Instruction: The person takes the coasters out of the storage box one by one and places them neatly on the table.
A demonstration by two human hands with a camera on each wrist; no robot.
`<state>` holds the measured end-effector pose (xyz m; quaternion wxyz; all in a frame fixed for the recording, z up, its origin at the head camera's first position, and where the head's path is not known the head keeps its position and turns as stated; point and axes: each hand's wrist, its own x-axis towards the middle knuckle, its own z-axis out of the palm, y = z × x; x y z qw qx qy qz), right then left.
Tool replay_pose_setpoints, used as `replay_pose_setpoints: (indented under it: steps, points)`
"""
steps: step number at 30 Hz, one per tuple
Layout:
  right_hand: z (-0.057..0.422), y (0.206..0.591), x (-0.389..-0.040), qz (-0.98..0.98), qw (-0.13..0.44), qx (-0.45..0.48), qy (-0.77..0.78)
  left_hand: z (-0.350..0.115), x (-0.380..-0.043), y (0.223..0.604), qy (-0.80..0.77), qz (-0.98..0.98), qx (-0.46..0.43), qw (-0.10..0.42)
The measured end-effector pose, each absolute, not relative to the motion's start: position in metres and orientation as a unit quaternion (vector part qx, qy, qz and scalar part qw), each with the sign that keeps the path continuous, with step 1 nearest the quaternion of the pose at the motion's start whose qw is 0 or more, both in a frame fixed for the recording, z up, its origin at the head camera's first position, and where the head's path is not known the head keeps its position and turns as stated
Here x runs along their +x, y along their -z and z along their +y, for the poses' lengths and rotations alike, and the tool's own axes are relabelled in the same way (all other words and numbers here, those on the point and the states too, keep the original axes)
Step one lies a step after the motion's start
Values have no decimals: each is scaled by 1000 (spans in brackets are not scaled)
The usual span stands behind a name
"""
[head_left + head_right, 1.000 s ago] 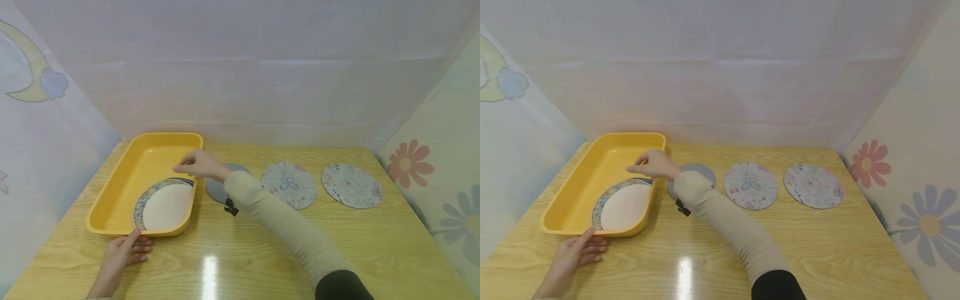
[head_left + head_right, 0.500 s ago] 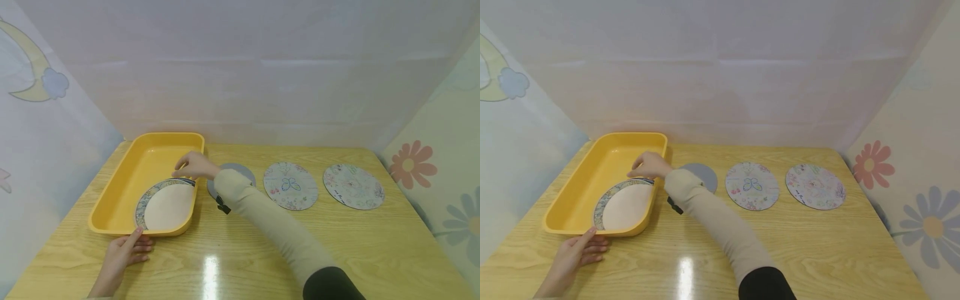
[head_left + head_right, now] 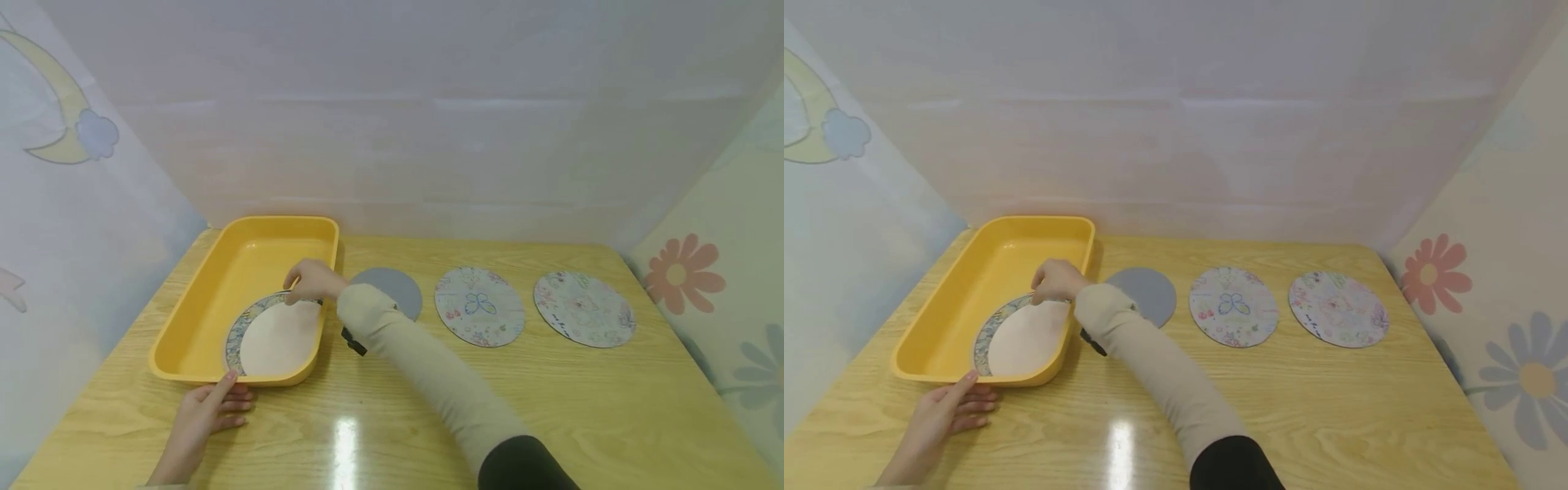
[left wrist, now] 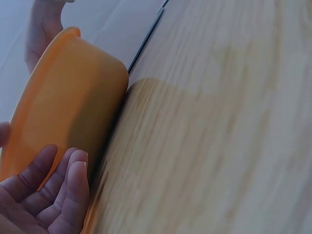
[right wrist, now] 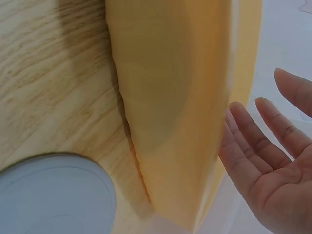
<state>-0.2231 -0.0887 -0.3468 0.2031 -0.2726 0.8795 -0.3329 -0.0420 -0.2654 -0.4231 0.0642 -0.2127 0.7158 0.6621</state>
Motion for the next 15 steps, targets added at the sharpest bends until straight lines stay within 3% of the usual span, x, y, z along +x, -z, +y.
replay_pose_setpoints:
  steps: [15]
  points:
    - [-102, 361, -228, 905, 204, -276, 253, -265, -43, 422, -660, 718, -212, 63]
